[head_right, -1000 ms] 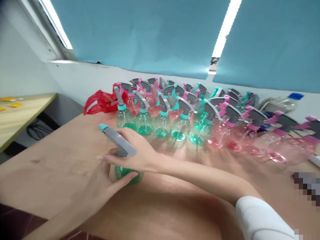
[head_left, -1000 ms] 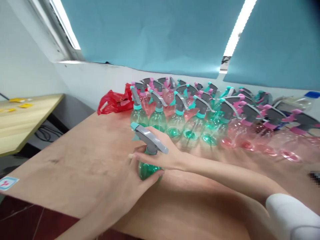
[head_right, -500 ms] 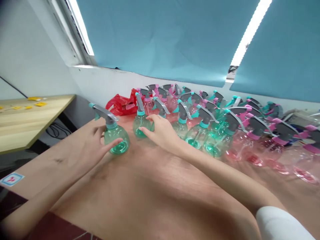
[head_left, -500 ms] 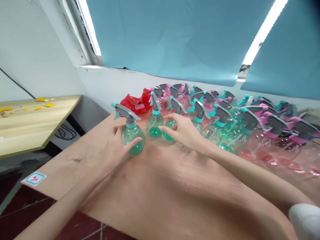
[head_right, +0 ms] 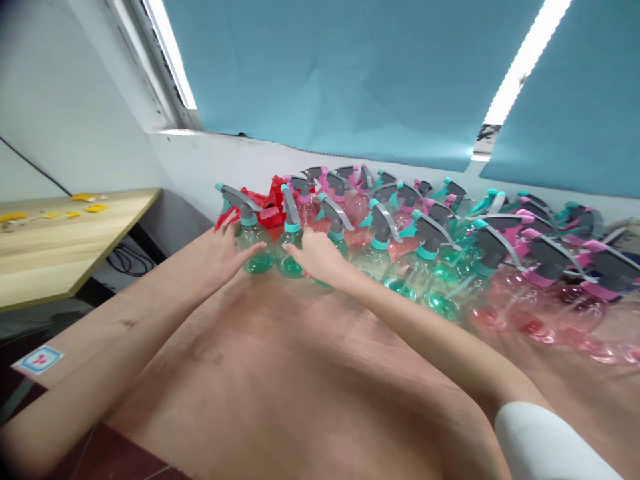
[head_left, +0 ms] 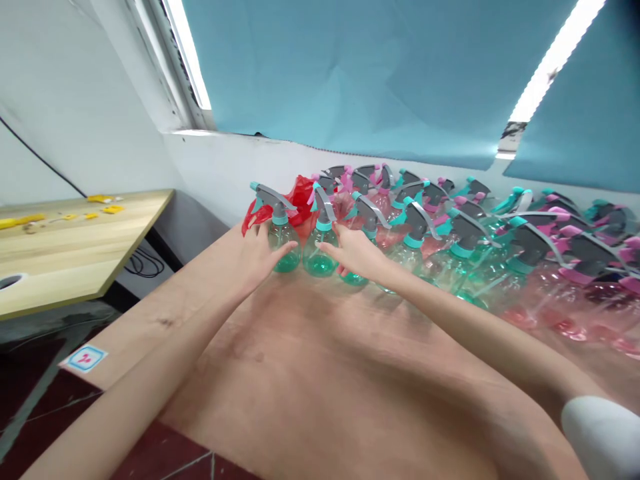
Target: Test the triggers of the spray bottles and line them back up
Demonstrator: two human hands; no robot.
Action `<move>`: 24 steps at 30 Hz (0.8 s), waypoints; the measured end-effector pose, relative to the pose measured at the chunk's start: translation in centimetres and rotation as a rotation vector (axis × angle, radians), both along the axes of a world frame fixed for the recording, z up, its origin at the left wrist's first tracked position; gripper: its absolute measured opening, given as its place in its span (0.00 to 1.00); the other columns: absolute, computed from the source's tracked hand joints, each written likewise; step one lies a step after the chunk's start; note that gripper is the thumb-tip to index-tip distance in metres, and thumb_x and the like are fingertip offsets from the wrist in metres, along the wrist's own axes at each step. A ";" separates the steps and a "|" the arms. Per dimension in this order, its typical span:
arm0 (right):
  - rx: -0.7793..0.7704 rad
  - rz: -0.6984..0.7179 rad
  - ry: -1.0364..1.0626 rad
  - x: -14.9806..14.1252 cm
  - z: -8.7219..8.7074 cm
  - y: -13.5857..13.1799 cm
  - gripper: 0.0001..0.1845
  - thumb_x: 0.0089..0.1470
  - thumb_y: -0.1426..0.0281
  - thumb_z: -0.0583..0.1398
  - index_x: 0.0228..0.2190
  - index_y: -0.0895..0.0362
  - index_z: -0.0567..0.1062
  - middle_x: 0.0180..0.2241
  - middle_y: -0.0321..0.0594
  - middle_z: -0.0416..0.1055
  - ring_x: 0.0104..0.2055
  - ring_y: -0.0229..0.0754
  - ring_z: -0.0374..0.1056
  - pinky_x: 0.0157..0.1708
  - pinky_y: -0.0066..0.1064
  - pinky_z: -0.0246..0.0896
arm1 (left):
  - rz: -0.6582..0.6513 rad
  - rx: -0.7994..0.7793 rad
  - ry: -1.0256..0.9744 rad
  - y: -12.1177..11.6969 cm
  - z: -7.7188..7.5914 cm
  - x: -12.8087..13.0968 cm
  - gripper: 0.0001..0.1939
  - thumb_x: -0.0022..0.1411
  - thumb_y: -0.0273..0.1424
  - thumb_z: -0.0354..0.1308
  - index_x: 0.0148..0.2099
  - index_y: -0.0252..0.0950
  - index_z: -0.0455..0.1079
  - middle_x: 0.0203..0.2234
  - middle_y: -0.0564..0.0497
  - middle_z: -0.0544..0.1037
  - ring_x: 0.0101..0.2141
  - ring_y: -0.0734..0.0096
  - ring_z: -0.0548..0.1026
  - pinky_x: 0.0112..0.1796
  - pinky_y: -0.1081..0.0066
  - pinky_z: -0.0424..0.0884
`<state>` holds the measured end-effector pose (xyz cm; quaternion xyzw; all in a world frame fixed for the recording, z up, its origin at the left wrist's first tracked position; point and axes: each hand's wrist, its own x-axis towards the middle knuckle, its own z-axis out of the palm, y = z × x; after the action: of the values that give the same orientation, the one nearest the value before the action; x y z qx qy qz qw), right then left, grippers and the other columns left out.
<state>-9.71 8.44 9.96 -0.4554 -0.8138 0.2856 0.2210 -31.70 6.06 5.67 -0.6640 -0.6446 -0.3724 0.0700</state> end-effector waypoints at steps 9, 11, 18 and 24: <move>-0.024 -0.009 -0.003 -1.1 0.0 0.6 0.20 0.63 0.61 0.54 0.47 0.64 0.65 0.16 0.33 0.66 0.15 0.40 0.68 0.19 0.31 0.65 | 0.028 0.013 0.007 1.1 -0.4 0.4 0.36 0.59 0.50 0.60 0.60 0.31 0.59 0.53 0.34 0.68 0.56 0.46 0.65 0.54 0.51 0.62; -0.031 -0.015 0.005 -1.3 -0.2 0.7 0.21 0.63 0.60 0.54 0.47 0.65 0.65 0.17 0.35 0.67 0.16 0.41 0.69 0.19 0.31 0.64 | 0.025 0.018 0.011 1.1 -0.4 0.4 0.36 0.59 0.49 0.61 0.60 0.31 0.59 0.55 0.34 0.67 0.57 0.46 0.64 0.54 0.51 0.62; -0.060 -0.011 0.033 -1.4 -0.5 0.9 0.24 0.62 0.58 0.55 0.49 0.65 0.62 0.20 0.38 0.69 0.16 0.41 0.69 0.16 0.32 0.65 | 0.028 0.034 0.020 1.3 -0.6 0.4 0.36 0.59 0.49 0.61 0.61 0.32 0.58 0.56 0.34 0.65 0.58 0.46 0.62 0.56 0.52 0.60; -0.057 -0.004 0.023 -1.4 -0.7 0.9 0.24 0.61 0.56 0.54 0.49 0.63 0.61 0.24 0.41 0.71 0.15 0.39 0.68 0.14 0.30 0.63 | 0.035 0.011 0.041 0.9 -0.2 0.3 0.36 0.59 0.50 0.60 0.60 0.32 0.58 0.56 0.34 0.65 0.56 0.46 0.64 0.54 0.52 0.62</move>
<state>-11.11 9.30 9.30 -0.4597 -0.8018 0.3137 0.2178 -31.37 6.98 5.45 -0.6596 -0.6526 -0.3609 0.0936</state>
